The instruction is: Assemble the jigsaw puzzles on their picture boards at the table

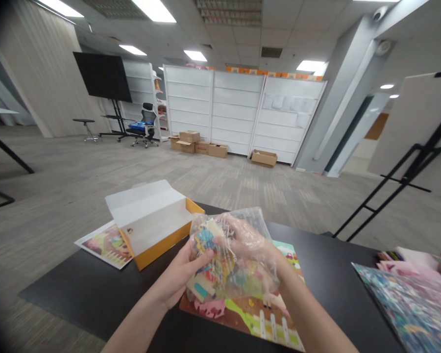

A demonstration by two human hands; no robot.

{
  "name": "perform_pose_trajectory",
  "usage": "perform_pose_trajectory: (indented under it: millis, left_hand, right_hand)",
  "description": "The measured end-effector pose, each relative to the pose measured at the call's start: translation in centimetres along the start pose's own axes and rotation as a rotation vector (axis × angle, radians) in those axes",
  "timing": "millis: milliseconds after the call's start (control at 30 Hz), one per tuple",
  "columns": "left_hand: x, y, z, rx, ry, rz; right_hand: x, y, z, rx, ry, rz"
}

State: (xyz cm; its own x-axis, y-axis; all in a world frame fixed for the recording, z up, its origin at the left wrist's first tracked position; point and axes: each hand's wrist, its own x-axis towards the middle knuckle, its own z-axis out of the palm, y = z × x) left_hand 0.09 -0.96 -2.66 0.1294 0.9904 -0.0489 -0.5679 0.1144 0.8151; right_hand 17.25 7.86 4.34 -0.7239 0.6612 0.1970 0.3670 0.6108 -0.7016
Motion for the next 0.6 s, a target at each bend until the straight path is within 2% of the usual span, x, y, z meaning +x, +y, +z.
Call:
perform_pose_trajectory:
  millis: [133,333,467,600]
  left_hand:
    - [0.0,0.6,0.0,-0.019,0.017,0.013]
    - [-0.3,1.7,-0.9,-0.017,0.064,0.025]
    - [-0.5,2.4,-1.8,-0.006,0.137,0.045]
    - [-0.7,2.5,-2.1,-0.011,0.126,0.049]
  right_hand:
    - [0.2,0.6,-0.6,0.040,0.054,-0.047]
    - [-0.9,1.3,-3.6,0.302,0.080,0.129]
    - [-2.2,1.4,-5.6,0.439,0.165,0.243]
    - [-2.7,1.5,-5.9,0.471,0.211,0.281]
